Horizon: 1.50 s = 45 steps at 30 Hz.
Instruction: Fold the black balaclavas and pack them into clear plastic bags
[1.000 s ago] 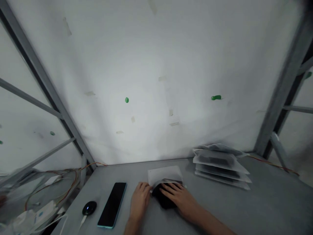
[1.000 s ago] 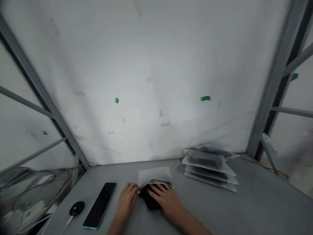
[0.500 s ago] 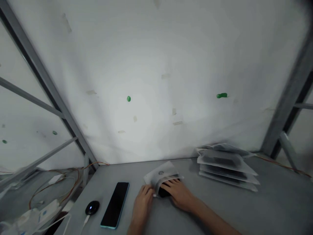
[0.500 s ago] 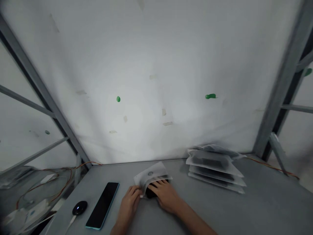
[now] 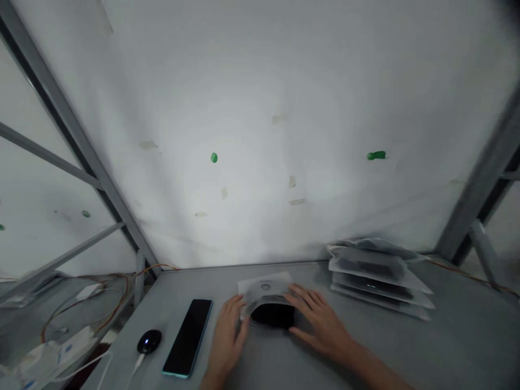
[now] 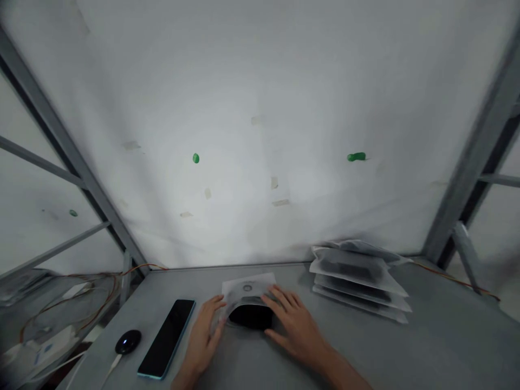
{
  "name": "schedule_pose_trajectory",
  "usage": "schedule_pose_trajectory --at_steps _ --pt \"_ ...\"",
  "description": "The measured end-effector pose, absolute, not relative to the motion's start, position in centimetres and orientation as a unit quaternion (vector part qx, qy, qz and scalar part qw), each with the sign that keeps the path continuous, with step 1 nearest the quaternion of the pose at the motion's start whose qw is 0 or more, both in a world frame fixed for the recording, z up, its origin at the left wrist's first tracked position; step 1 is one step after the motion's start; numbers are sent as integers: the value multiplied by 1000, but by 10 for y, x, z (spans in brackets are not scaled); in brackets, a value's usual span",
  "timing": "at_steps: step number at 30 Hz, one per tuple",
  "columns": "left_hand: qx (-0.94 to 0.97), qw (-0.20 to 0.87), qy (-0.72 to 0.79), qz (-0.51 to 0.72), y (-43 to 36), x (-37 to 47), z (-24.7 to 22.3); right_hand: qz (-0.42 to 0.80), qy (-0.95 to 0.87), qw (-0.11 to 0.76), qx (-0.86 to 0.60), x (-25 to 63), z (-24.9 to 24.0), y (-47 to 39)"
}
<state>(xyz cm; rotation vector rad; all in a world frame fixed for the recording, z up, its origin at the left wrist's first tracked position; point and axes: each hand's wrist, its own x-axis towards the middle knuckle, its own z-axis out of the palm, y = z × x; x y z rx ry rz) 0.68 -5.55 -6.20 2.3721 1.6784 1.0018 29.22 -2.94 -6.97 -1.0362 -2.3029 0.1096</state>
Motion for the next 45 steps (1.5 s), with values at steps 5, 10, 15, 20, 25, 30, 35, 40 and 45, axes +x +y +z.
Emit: schedule_pose_trajectory --at_steps 5,10,15,20,25,30,35,40,45 --pt "802 44 540 252 -40 37 -59 163 -849 256 -433 282 -65 -1" --pt "780 10 595 195 -27 43 -60 126 -852 277 -425 267 -70 9" --pt "777 2 604 175 -25 42 -57 137 -847 286 -427 263 -66 9" --pt "775 -17 611 161 -23 46 -58 108 -855 243 -445 258 -64 11" --pt "781 -30 607 142 -22 47 -61 98 -842 239 -474 257 -52 13" --pt "803 -15 580 135 -23 45 -67 103 -840 234 -478 262 -49 5" --pt "814 19 545 201 -24 45 -65 133 -841 265 -453 260 -63 11" --pt "802 -5 571 178 -18 45 -66 87 -842 270 -459 256 -68 21" --pt "802 -8 572 173 -17 38 -64 57 -849 267 -453 260 -70 24"
